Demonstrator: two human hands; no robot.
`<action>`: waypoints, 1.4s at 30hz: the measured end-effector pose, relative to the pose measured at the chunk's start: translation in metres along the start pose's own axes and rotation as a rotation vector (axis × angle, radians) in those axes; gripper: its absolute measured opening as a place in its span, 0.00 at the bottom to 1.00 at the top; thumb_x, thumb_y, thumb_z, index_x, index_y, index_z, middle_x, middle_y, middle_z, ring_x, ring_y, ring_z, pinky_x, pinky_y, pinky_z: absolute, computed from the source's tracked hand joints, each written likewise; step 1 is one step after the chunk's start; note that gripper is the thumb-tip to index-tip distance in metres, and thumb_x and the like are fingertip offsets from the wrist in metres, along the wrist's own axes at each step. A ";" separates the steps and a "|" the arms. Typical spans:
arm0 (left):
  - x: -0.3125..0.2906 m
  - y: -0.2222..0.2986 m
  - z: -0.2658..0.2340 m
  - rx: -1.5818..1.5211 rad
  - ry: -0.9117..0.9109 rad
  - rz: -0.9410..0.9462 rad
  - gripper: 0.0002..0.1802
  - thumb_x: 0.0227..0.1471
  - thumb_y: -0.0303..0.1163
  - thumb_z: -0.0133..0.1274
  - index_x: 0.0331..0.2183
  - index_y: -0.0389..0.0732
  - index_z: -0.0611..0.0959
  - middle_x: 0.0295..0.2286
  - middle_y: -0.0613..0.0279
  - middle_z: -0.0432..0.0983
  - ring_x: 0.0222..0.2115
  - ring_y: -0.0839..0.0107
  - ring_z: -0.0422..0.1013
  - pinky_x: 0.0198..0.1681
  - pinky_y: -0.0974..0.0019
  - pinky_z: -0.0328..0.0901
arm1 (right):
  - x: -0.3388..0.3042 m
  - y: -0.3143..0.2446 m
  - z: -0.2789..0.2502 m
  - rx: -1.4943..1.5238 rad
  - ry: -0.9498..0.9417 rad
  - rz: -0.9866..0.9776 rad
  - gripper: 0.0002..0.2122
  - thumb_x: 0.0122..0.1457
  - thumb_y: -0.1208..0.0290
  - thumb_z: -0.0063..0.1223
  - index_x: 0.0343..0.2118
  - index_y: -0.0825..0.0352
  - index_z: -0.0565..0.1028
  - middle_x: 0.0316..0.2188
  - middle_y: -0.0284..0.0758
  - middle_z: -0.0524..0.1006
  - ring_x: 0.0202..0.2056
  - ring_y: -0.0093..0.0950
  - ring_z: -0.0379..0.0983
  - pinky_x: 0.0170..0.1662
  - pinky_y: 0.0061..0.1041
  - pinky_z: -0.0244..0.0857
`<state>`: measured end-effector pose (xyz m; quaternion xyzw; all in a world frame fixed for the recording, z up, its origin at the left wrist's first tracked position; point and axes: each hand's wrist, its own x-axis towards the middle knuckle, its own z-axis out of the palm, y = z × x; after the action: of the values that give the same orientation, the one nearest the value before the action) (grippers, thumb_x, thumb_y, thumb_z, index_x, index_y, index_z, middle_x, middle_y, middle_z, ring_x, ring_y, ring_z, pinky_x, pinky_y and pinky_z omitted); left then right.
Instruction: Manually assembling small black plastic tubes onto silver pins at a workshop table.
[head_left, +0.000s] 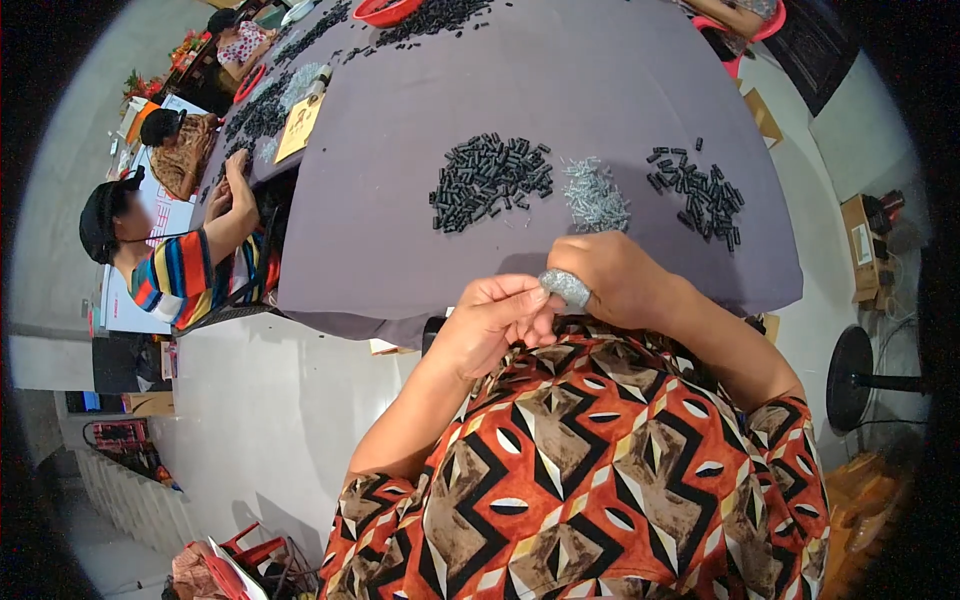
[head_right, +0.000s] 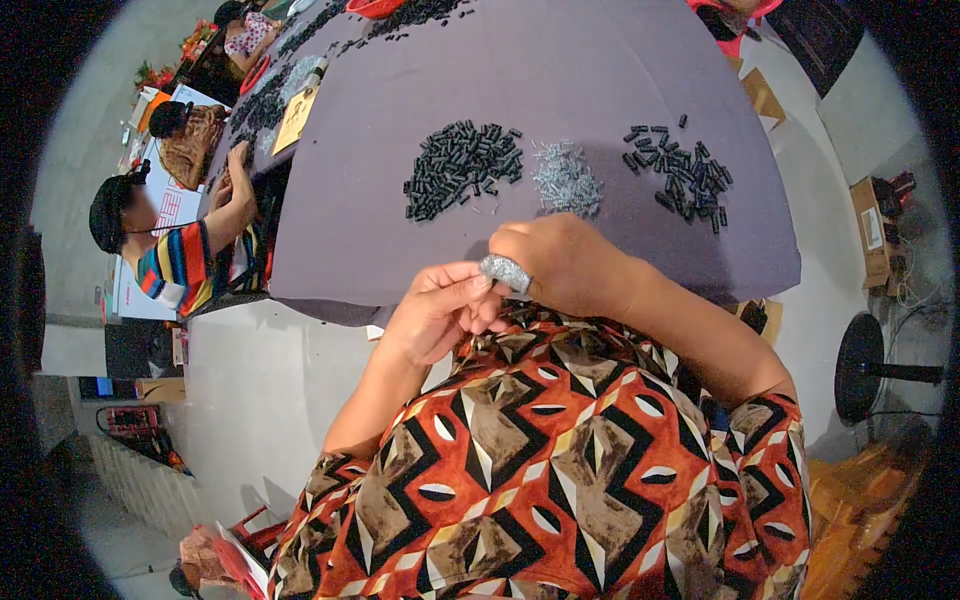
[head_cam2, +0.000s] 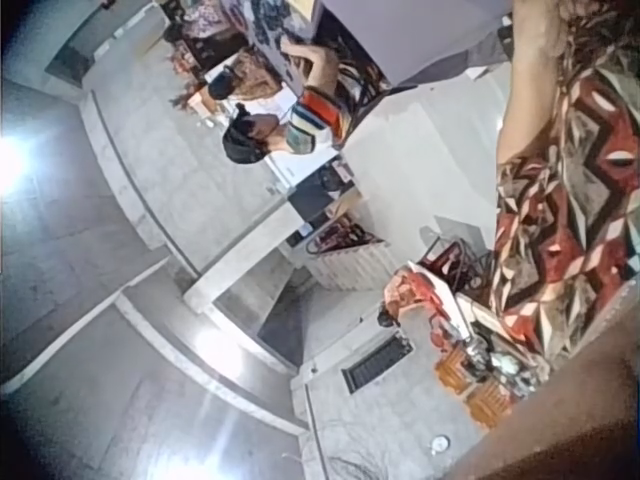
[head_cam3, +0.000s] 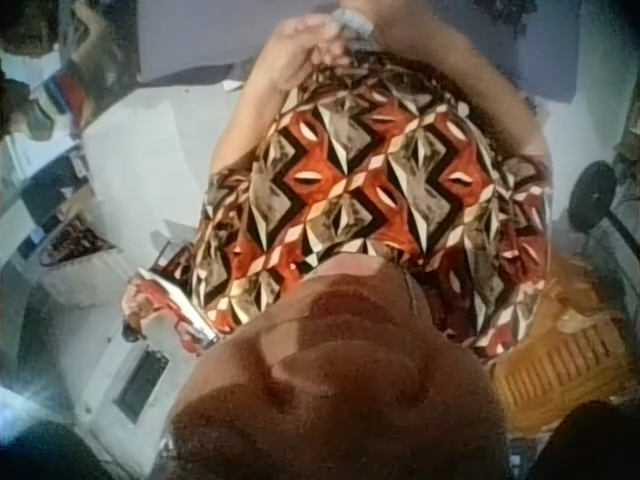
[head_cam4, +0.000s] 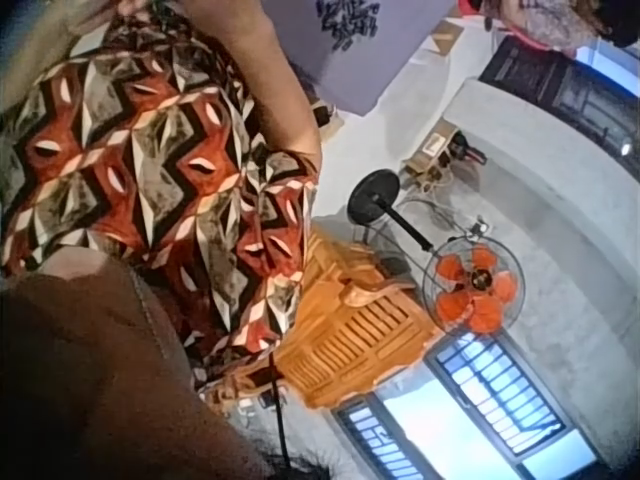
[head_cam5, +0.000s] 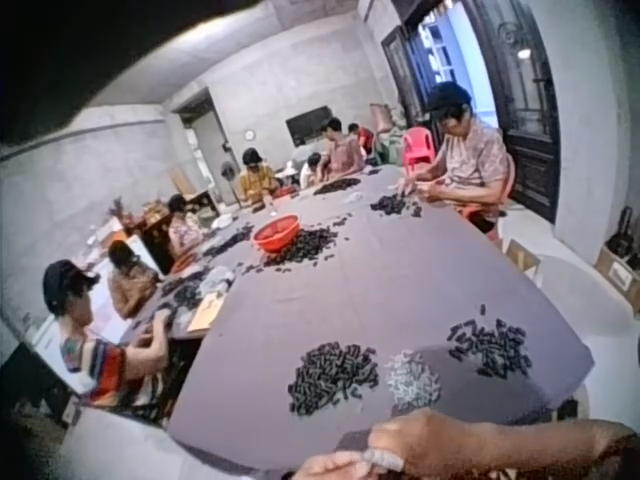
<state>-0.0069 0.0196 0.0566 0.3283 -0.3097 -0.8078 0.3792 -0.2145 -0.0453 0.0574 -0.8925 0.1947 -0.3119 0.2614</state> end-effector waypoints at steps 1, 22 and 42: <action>0.002 0.000 -0.002 0.021 0.024 0.013 0.11 0.60 0.30 0.51 0.36 0.31 0.81 0.23 0.61 0.76 0.21 0.75 0.73 0.33 0.71 0.74 | -0.002 0.004 0.002 0.052 0.004 0.019 0.08 0.52 0.70 0.56 0.32 0.67 0.71 0.25 0.40 0.72 0.29 0.43 0.73 0.30 0.37 0.66; 0.005 -0.006 0.004 -0.118 0.188 0.089 0.10 0.58 0.28 0.51 0.38 0.31 0.82 0.35 0.56 0.80 0.34 0.72 0.77 0.38 0.70 0.76 | 0.001 -0.013 0.020 -0.068 0.139 0.119 0.18 0.42 0.76 0.61 0.39 0.68 0.72 0.34 0.39 0.73 0.35 0.40 0.72 0.37 0.36 0.68; 0.006 -0.008 -0.009 -0.214 0.070 0.066 0.14 0.61 0.33 0.48 0.38 0.31 0.81 0.36 0.51 0.79 0.38 0.61 0.77 0.43 0.55 0.75 | 0.002 -0.014 0.011 -0.109 0.142 0.082 0.15 0.44 0.71 0.61 0.36 0.68 0.73 0.30 0.38 0.73 0.33 0.40 0.72 0.35 0.35 0.67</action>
<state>-0.0065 0.0172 0.0436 0.3037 -0.2187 -0.8113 0.4492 -0.2027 -0.0310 0.0592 -0.8722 0.2657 -0.3525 0.2106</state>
